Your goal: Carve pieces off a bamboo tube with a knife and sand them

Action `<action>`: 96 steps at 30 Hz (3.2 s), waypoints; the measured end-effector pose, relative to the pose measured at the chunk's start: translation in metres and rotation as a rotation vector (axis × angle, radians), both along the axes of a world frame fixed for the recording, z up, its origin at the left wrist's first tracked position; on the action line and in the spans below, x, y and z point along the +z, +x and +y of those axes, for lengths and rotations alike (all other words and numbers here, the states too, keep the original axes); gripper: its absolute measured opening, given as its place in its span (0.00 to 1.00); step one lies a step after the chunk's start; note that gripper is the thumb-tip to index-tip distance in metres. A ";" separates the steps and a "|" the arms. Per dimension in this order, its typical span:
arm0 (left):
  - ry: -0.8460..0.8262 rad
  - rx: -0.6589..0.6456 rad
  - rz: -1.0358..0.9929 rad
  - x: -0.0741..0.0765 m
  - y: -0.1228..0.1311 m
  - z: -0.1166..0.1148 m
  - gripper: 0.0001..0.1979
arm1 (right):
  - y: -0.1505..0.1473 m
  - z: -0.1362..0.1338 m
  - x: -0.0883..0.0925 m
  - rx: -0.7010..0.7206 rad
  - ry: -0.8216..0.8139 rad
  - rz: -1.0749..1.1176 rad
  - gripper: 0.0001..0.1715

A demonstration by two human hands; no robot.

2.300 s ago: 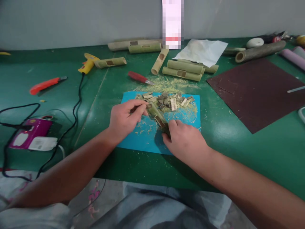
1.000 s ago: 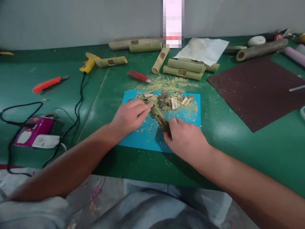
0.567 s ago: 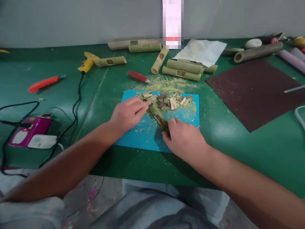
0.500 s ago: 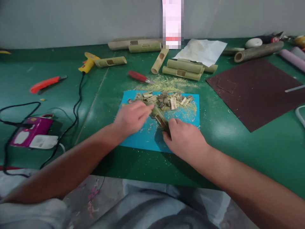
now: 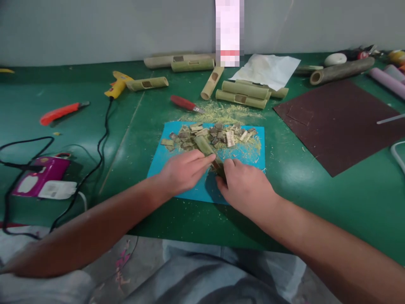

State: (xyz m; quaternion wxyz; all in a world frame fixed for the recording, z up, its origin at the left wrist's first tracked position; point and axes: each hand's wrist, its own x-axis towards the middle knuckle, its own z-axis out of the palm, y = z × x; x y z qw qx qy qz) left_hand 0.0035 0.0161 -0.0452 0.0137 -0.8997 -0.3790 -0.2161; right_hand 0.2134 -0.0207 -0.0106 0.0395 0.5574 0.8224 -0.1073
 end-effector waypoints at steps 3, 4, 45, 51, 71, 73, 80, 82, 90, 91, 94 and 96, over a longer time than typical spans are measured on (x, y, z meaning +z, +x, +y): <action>-0.015 0.034 -0.007 0.003 0.006 -0.008 0.17 | 0.000 0.002 -0.001 0.001 0.023 0.001 0.15; -0.022 0.033 -0.010 0.004 0.009 -0.011 0.18 | 0.000 0.002 -0.002 0.006 0.034 0.005 0.15; -0.106 -0.049 0.012 0.005 0.010 -0.012 0.21 | -0.001 0.001 -0.001 -0.046 -0.001 0.004 0.15; -0.086 -0.044 0.032 0.006 0.010 -0.012 0.22 | -0.002 0.001 -0.002 -0.045 0.004 0.003 0.15; -0.122 -0.034 0.066 0.010 0.013 -0.016 0.20 | -0.001 0.000 -0.002 -0.038 0.003 0.022 0.15; -0.090 0.015 0.045 0.010 0.011 -0.014 0.20 | -0.001 0.000 -0.002 -0.044 0.008 0.017 0.15; -0.090 0.024 0.013 0.009 0.012 -0.015 0.21 | -0.003 0.001 -0.002 -0.041 0.008 0.000 0.16; -0.070 0.022 0.023 0.009 0.012 -0.015 0.20 | -0.003 0.002 -0.002 -0.043 -0.001 -0.003 0.15; 0.036 0.077 -0.039 0.004 -0.001 0.001 0.18 | -0.002 0.001 -0.001 -0.043 0.000 -0.002 0.15; 0.031 0.063 -0.037 0.004 -0.001 0.002 0.18 | -0.002 0.001 -0.001 -0.040 -0.002 -0.002 0.15; -0.014 -0.005 -0.041 0.004 -0.001 0.000 0.18 | -0.002 0.001 -0.002 -0.037 -0.006 0.003 0.15; -0.027 0.001 -0.082 0.003 -0.002 0.002 0.17 | -0.002 0.001 -0.003 -0.044 -0.001 0.010 0.15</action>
